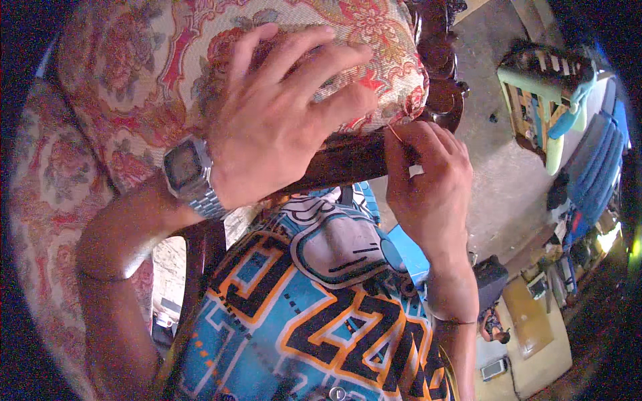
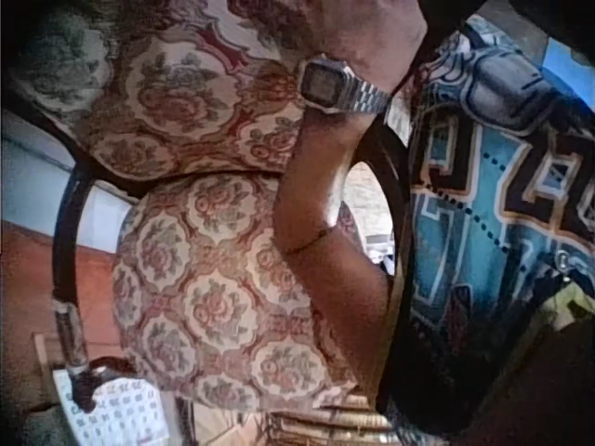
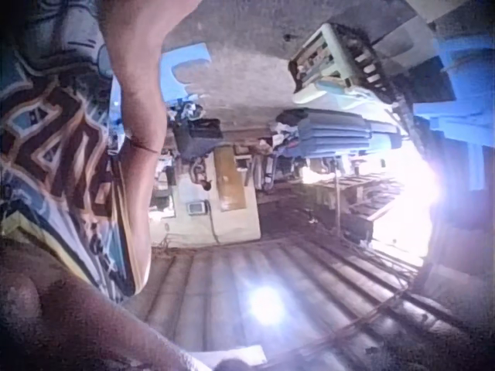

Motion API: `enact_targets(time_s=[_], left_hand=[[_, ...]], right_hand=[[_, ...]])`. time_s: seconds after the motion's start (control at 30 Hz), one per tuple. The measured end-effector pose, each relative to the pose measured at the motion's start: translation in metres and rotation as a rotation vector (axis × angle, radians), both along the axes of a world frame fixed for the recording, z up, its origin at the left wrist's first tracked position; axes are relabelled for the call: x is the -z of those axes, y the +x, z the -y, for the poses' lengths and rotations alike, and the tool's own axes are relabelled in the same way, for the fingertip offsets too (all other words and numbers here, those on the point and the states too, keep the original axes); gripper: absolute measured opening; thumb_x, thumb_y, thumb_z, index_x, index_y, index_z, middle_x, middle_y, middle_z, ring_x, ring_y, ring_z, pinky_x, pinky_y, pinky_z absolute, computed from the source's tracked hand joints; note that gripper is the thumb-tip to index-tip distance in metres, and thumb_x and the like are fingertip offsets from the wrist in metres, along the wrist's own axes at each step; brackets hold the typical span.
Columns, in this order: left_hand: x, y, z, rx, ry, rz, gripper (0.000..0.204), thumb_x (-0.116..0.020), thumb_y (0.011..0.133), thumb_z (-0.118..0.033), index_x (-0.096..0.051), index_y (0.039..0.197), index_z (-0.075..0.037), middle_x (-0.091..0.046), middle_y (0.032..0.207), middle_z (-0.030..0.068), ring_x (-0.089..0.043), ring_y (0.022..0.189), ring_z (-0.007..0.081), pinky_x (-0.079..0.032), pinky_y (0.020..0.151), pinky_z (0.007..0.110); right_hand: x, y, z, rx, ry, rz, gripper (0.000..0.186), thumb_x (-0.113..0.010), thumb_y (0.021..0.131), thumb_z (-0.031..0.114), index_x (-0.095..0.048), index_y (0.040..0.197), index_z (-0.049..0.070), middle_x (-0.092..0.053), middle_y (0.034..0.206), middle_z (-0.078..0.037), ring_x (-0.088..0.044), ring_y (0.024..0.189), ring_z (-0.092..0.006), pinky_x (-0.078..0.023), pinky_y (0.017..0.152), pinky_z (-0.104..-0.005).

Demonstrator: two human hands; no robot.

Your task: Manually sewing a fabric seam on the corner of a wooden chair frame with floral upholstery.

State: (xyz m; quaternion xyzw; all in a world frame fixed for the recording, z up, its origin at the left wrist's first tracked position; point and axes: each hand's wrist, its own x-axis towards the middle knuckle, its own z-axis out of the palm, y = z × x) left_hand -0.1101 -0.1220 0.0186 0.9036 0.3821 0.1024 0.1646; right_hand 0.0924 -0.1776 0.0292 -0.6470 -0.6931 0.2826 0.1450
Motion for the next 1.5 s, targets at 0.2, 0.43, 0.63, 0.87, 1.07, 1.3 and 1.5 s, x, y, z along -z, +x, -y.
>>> enact_targets(time_s=[0.2, 0.43, 0.63, 0.87, 1.07, 1.3, 1.5], left_hand=[[-0.003, 0.011, -0.019, 0.139, 0.027, -0.006, 0.025, -0.075, 0.068, -0.016, -0.068, 0.092, -0.022, -0.051, 0.139, 0.0026, -0.041, 0.129, 0.0342, -0.032, 0.107, 0.052], [0.000, 0.016, -0.034, 0.289, 0.016, 0.036, 0.007, -0.072, 0.071, -0.025, -0.073, 0.073, -0.019, -0.051, 0.139, 0.0036, -0.041, 0.127, 0.0351, -0.032, 0.108, 0.051], [0.003, 0.014, -0.040, 0.360, 0.019, 0.010, 0.008, -0.070, 0.071, -0.025, -0.072, 0.072, -0.018, -0.051, 0.137, 0.0017, -0.040, 0.127, 0.0335, -0.030, 0.110, 0.051], [-0.007, 0.018, -0.063, 0.525, -0.110, 0.014, 0.010, -0.075, 0.073, -0.025, -0.071, 0.079, -0.019, -0.052, 0.123, 0.0045, -0.038, 0.128, 0.0352, -0.028, 0.111, 0.056], [-0.006, 0.016, -0.057, 0.577, -0.157, 0.034, 0.011, -0.074, 0.076, -0.017, -0.064, 0.076, -0.011, -0.051, 0.114, 0.0077, -0.042, 0.120, 0.0332, -0.027, 0.109, 0.058], [-0.051, 0.037, -0.015, 0.627, -0.942, 0.531, 0.009, -0.077, 0.081, -0.017, -0.075, 0.088, -0.011, -0.049, 0.079, 0.0044, -0.049, 0.057, 0.0155, -0.040, 0.049, 0.030], [-0.046, 0.134, 0.064, 0.493, -0.821, 0.822, 0.015, -0.071, 0.087, -0.021, -0.071, 0.096, -0.010, -0.046, 0.087, 0.0074, -0.047, 0.076, 0.0196, -0.043, 0.063, 0.031]], right_hand=[[0.002, 0.017, -0.006, -0.068, 0.069, 0.031, 0.008, -0.068, 0.082, 0.011, -0.067, 0.089, 0.007, -0.066, 0.081, -0.010, -0.063, 0.078, -0.0312, -0.046, 0.073, -0.0413], [0.012, 0.015, -0.011, 0.001, 0.048, -0.019, 0.005, -0.069, 0.080, 0.011, -0.066, 0.082, 0.008, -0.067, 0.082, -0.008, -0.064, 0.083, -0.0293, -0.045, 0.073, -0.0413], [0.023, 0.014, -0.016, -0.012, 0.110, 0.018, 0.009, -0.068, 0.082, 0.015, -0.064, 0.085, 0.008, -0.067, 0.084, -0.007, -0.064, 0.084, -0.0283, -0.044, 0.075, -0.0407], [0.006, 0.062, -0.005, 0.408, 0.153, -0.418, 0.025, -0.072, 0.087, 0.015, -0.066, 0.108, 0.004, -0.068, 0.092, -0.006, -0.060, 0.081, -0.0119, -0.048, 0.073, -0.0268], [0.019, 0.105, 0.049, 0.799, 0.167, -0.560, 0.020, -0.070, 0.090, 0.015, -0.067, 0.107, 0.005, -0.067, 0.093, -0.001, -0.055, 0.080, -0.0082, -0.045, 0.071, -0.0240], [-0.007, 0.049, 0.107, 0.273, 0.270, -0.776, 0.020, -0.072, 0.078, 0.006, -0.066, 0.097, 0.005, -0.068, 0.100, -0.010, -0.063, 0.095, -0.0281, -0.050, 0.084, -0.0380], [-0.018, 0.012, 0.145, 0.628, 0.553, -0.977, 0.021, -0.058, 0.096, 0.019, -0.058, 0.111, 0.004, -0.061, 0.114, -0.016, -0.059, 0.103, -0.0292, -0.049, 0.090, -0.0421]])
